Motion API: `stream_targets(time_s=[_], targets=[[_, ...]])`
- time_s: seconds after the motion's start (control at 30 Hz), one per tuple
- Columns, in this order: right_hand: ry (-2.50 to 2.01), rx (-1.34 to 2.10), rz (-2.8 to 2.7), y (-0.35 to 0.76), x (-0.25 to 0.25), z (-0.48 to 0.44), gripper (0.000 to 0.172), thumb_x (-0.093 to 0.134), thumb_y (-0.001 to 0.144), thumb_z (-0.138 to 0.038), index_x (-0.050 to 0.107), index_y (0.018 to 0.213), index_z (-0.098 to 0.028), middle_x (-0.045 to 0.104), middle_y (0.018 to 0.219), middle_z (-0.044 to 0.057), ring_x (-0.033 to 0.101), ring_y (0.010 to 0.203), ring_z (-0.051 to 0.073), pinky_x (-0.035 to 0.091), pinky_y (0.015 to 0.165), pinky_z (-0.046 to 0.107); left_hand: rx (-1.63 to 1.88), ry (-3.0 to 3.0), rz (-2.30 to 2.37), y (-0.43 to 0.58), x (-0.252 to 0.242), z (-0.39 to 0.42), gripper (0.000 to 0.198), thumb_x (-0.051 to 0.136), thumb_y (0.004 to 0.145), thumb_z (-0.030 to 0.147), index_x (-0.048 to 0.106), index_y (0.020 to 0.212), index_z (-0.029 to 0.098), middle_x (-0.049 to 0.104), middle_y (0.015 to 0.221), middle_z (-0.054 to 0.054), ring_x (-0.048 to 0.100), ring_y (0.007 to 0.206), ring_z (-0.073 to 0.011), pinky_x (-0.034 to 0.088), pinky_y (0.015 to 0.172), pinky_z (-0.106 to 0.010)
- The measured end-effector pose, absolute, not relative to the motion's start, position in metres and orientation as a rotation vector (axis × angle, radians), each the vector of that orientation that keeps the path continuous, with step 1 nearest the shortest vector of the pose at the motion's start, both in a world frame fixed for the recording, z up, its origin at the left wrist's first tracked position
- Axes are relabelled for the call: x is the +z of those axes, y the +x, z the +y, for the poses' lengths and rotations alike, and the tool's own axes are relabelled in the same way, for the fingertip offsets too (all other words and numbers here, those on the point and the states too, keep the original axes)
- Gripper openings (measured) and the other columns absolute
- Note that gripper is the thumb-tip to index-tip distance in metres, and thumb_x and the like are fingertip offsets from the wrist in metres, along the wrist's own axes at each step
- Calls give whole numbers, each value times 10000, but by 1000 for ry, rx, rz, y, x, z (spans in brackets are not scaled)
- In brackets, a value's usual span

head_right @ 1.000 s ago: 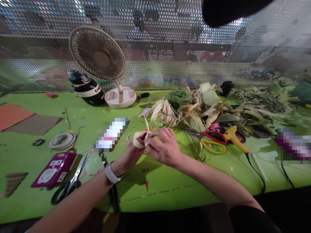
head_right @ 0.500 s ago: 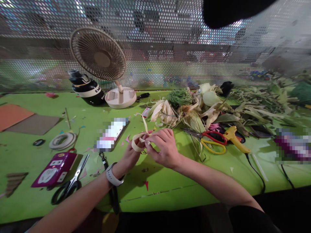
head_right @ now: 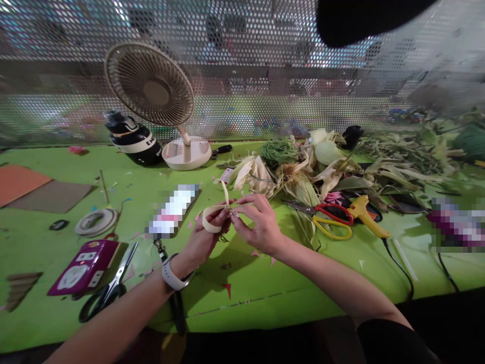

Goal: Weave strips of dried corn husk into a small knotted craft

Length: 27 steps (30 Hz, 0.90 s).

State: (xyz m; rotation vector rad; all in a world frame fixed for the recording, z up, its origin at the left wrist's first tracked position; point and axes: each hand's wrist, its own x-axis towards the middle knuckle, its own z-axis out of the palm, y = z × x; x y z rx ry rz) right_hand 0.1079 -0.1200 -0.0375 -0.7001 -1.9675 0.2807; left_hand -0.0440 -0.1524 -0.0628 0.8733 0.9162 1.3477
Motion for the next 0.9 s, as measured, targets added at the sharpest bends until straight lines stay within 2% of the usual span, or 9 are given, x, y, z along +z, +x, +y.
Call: stream_targets(time_s=[0.23,0.47,0.67,0.8,0.9], targets=[[-754,476,-1918,108,-40,-117,82,559,849,-188,635,881,-196,583,882,53,579,829,159,508,703,290,1355,983,989,-44,-43,-154,254,706,739,364,610,876,172,620,670,-5,517,550,-105,411,495,-228],[-820,609,-1920,108,-39,-118,104,530,887,-229,616,868,-172,608,741,17,560,640,109,458,575,219,1345,984,932,-53,-50,-147,204,732,718,292,683,879,177,647,767,-16,524,658,-103,432,595,-212],[-827,818,-1890,109,-35,-116,126,558,876,-270,624,862,-164,618,682,3,558,569,94,453,514,205,1292,946,998,-55,-49,-146,214,756,680,313,729,852,188,676,806,-20,530,689,-107,429,659,-226],[-788,1128,-1796,112,-42,-109,148,558,875,-321,575,914,-179,622,714,-2,599,580,104,518,504,227,1285,841,1003,-54,-45,-144,206,789,634,300,730,790,178,642,692,6,490,592,-71,402,572,-197],[-799,1068,-1826,114,-48,-104,199,560,873,-314,520,1021,-189,640,749,5,625,599,113,540,509,237,1295,683,996,-55,-43,-141,222,816,585,288,715,744,168,589,608,27,458,522,-49,367,493,-172]])
